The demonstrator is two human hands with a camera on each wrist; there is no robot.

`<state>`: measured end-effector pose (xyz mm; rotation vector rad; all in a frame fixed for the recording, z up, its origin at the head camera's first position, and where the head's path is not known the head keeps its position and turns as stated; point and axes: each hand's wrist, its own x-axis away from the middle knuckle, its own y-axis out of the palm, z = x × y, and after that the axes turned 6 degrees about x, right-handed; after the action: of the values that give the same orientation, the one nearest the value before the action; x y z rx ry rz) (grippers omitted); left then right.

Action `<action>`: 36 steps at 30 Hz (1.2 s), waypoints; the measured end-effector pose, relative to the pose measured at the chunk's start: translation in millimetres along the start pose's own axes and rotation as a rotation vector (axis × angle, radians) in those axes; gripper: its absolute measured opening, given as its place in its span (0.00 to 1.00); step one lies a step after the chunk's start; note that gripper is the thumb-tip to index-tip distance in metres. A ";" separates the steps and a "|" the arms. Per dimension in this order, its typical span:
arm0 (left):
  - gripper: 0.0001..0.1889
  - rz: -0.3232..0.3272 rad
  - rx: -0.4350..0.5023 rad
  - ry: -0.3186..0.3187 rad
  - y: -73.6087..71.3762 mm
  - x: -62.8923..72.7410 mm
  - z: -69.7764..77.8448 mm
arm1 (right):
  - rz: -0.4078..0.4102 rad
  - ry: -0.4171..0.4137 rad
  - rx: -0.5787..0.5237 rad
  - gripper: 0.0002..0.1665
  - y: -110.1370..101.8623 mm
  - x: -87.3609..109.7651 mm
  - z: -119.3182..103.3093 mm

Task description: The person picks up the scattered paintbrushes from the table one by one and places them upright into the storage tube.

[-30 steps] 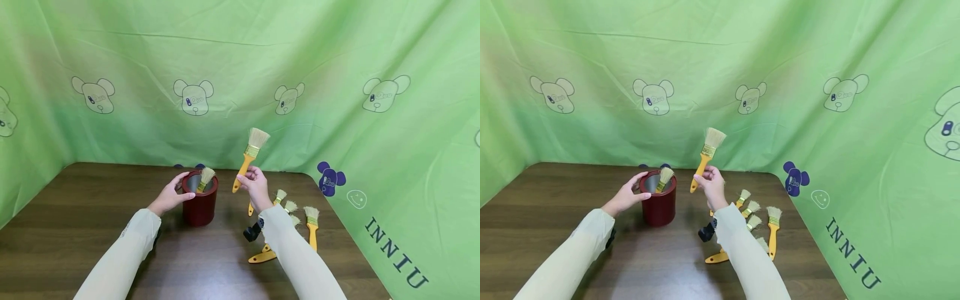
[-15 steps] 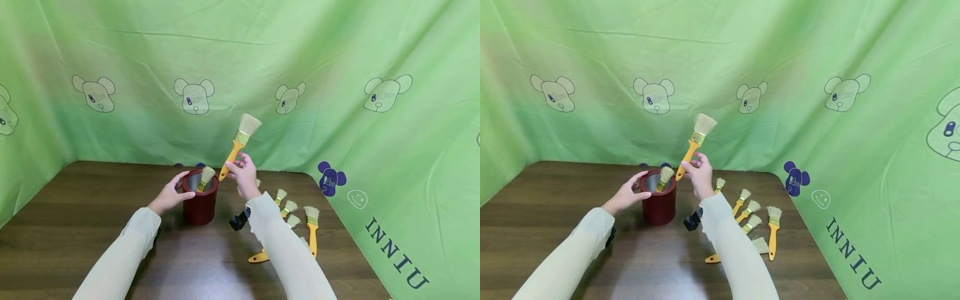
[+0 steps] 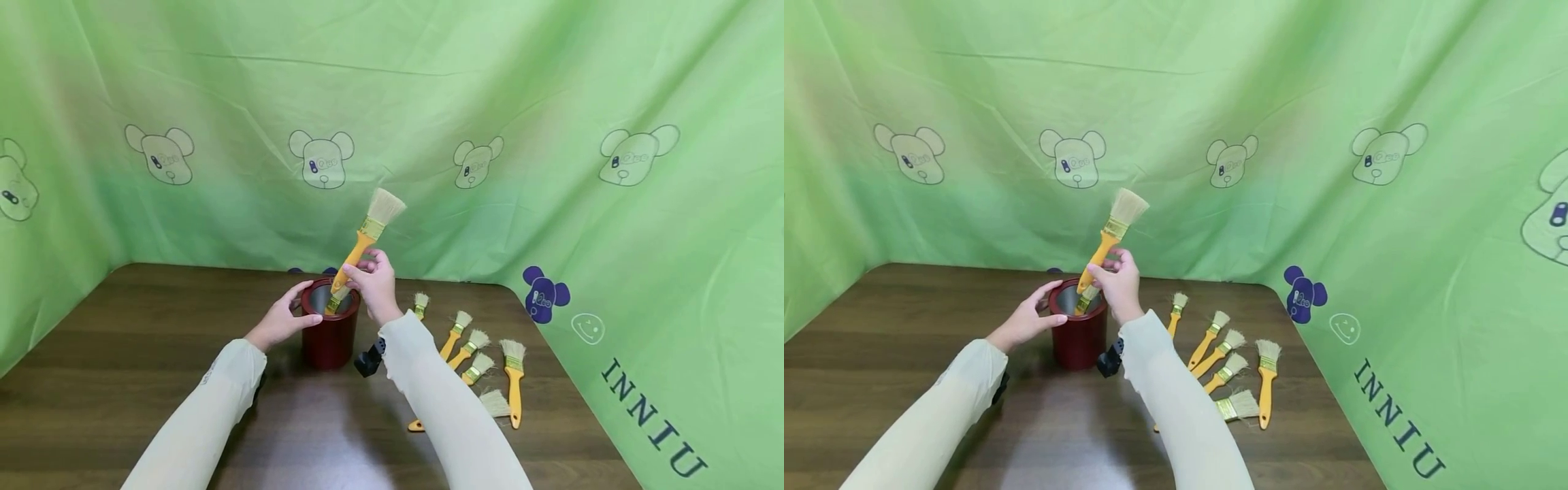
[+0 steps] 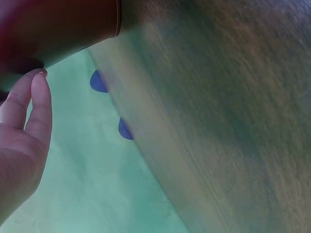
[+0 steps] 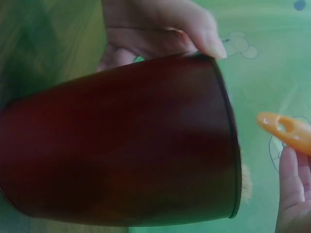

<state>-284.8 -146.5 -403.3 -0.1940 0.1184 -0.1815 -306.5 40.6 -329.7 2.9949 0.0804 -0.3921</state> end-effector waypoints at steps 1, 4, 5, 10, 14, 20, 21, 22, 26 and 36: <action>0.41 -0.002 -0.003 0.002 -0.1 -0.2 0.3 | -0.006 -0.003 0.028 0.21 1.1 -0.5 0.6; 0.41 -0.002 -0.002 0.001 -0.3 -0.3 1.4 | -0.020 -0.021 0.124 0.23 3.6 -2.5 2.7; 0.41 -0.002 -0.005 0.003 -0.4 -0.2 2.0 | -0.027 -0.025 0.150 0.23 4.4 -3.1 3.4; 0.41 -0.005 -0.005 0.008 -0.1 0.2 2.8 | -0.055 -0.032 0.228 0.25 8.2 -3.9 6.4; 0.40 0.001 0.005 0.029 -0.8 -0.7 2.4 | -0.090 -0.026 0.285 0.25 10.3 -4.8 7.8; 0.40 0.005 0.012 0.049 -2.3 -1.4 0.9 | -0.150 0.012 0.442 0.21 11.4 -7.7 7.4; 0.40 0.006 0.011 0.043 -2.3 -1.3 0.2 | -0.159 0.025 0.469 0.21 11.7 -8.0 7.2; 0.40 0.006 0.010 0.039 -1.9 -1.6 0.2 | -0.165 0.034 0.491 0.20 11.5 -8.5 6.3; 0.40 0.009 0.004 0.032 -0.9 -2.2 0.4 | -0.168 0.060 0.560 0.17 11.5 -9.3 4.3; 0.40 0.006 -0.003 0.034 -0.1 1.9 3.7 | -0.141 0.016 0.749 0.16 7.2 -5.2 4.2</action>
<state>-282.4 -146.3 -399.9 -0.1934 0.1533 -0.1789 -312.0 32.8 -331.6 3.7441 0.1835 -0.5030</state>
